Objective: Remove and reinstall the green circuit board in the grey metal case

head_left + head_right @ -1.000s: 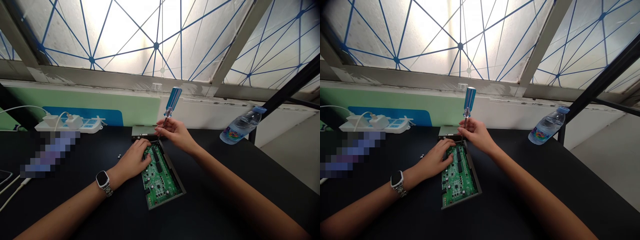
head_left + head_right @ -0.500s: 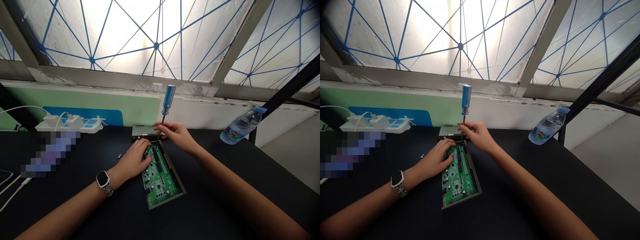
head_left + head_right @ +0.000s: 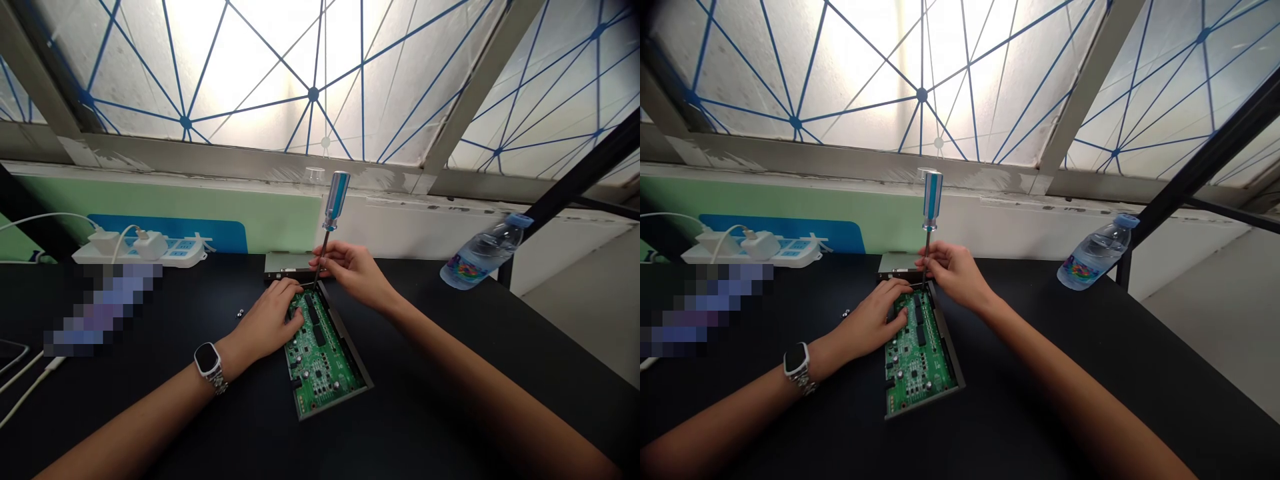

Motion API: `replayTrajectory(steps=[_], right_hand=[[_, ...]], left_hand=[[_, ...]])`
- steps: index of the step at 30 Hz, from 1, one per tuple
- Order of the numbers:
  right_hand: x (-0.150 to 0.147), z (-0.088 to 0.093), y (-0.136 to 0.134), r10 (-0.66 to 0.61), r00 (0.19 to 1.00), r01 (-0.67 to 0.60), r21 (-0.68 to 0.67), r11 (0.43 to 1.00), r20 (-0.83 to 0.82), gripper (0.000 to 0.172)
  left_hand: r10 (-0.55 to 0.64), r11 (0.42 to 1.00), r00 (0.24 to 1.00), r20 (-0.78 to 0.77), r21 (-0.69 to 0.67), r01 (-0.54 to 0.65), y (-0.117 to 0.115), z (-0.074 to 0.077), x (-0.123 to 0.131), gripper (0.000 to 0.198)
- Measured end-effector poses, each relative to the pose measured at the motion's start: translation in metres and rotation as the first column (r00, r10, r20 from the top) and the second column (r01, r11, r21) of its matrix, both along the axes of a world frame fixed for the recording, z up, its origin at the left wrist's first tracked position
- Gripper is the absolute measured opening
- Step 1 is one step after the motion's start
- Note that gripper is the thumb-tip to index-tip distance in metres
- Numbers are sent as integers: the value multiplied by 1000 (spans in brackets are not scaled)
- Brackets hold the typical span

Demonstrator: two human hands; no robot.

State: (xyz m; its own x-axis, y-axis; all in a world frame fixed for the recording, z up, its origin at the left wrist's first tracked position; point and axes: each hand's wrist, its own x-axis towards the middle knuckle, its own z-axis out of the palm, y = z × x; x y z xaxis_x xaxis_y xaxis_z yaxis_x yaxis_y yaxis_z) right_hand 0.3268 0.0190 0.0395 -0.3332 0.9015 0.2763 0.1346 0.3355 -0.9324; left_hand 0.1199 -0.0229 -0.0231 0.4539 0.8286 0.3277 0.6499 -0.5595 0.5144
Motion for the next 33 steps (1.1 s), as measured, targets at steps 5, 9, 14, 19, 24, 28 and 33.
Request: replayTrajectory(steps=[5, 9, 14, 19, 24, 28, 33], right_hand=[[0, 11, -3, -38, 998, 38, 0, 999, -55, 20], [1, 11, -10, -51, 973, 29, -99, 995, -224, 27], [15, -12, -29, -125, 937, 39, -258, 965, -326, 42], [32, -32, -47, -247, 907, 120, -353, 928, -341, 45], [28, -36, -59, -254, 884, 87, -396, 914, -392, 46], [20, -36, -65, -250, 880, 74, -404, 912, -403, 49], [17, -37, -69, -273, 862, 89, -402, 911, -427, 47]], left_hand=[[1, 1000, 1000, -8, -10, -1, 0, 0, 0, 30], [-6, 1000, 1000, 10, -9, 6, 1, -3, -1, 30], [22, 1000, 1000, 7, 19, -23, -1, -2, -3, 28], [54, 996, 998, 41, 64, -57, -16, 12, -7, 26], [-21, 997, 998, 67, 69, 16, -34, 25, -7, 19], [-36, 999, 997, 64, 0, 36, -37, 29, -9, 10], [-86, 996, 996, 38, -24, 87, -33, 30, -14, 5]])
